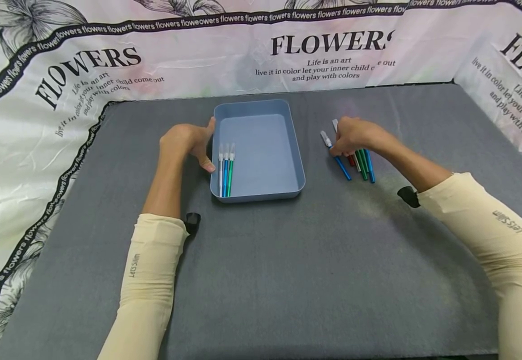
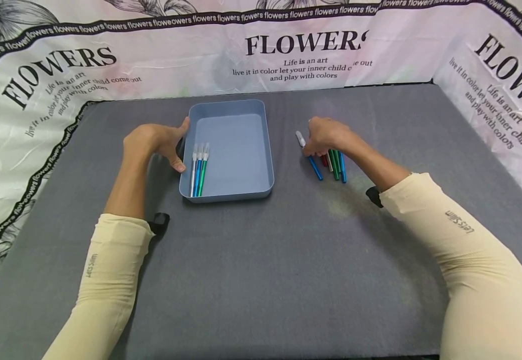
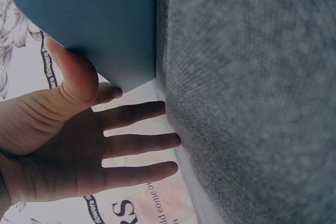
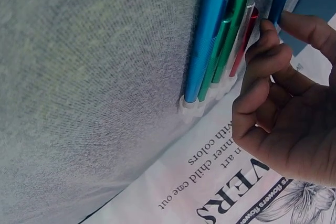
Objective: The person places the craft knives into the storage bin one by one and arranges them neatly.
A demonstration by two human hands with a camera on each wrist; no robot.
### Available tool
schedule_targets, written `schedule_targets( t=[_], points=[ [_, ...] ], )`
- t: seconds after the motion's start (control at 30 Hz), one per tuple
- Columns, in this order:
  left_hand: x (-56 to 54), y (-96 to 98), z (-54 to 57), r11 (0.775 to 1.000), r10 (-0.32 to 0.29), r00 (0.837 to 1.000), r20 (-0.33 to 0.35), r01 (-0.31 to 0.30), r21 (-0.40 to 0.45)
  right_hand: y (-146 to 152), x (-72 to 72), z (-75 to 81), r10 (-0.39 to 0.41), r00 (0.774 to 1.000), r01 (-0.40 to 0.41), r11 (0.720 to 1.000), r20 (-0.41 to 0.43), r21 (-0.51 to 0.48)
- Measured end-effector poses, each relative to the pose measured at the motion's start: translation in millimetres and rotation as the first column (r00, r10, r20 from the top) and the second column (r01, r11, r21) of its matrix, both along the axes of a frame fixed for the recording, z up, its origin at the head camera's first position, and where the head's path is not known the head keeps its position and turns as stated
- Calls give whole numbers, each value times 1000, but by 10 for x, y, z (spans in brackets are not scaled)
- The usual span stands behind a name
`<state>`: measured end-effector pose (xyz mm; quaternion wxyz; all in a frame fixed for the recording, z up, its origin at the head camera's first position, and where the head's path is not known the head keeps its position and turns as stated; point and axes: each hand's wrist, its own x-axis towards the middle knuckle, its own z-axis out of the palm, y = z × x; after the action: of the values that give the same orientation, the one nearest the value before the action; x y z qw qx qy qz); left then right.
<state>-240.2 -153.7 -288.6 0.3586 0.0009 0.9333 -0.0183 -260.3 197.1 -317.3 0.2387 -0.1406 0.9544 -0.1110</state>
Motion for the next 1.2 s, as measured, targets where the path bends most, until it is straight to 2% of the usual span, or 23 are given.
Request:
schedule_targets(
  t=[0.2, 0.43, 0.67, 0.83, 1.0, 1.2],
  points=[
    [-6, 14, -6, 1000, -7, 1000, -2, 7, -2, 20, 11, 63, -31, 1000, 31, 998, -5, -47],
    [-18, 23, 13, 1000, -12, 1000, 0, 12, -2, -13, 70, 286, -79, 997, 78, 988, 1, -130],
    [-11, 4, 15, 1000, 15, 1000, -6, -15, 17, -198, 185, 437, -54, 998, 47, 974, -25, -220],
    [12, -13, 0, 1000, 15, 1000, -10, -15, 22, -471, 242, 436, -9, 1000, 4, 970, -21, -243],
    [17, -20, -18, 1000, 10, 1000, -7, -10, 24, -744, 232, 380, 42, 999, -46, 957, -20, -285],
    [4, -6, -18, 1000, 18, 1000, -12, -18, 18, -1028, 182, 250, 65, 996, -41, 947, 67, -318]
  ],
)
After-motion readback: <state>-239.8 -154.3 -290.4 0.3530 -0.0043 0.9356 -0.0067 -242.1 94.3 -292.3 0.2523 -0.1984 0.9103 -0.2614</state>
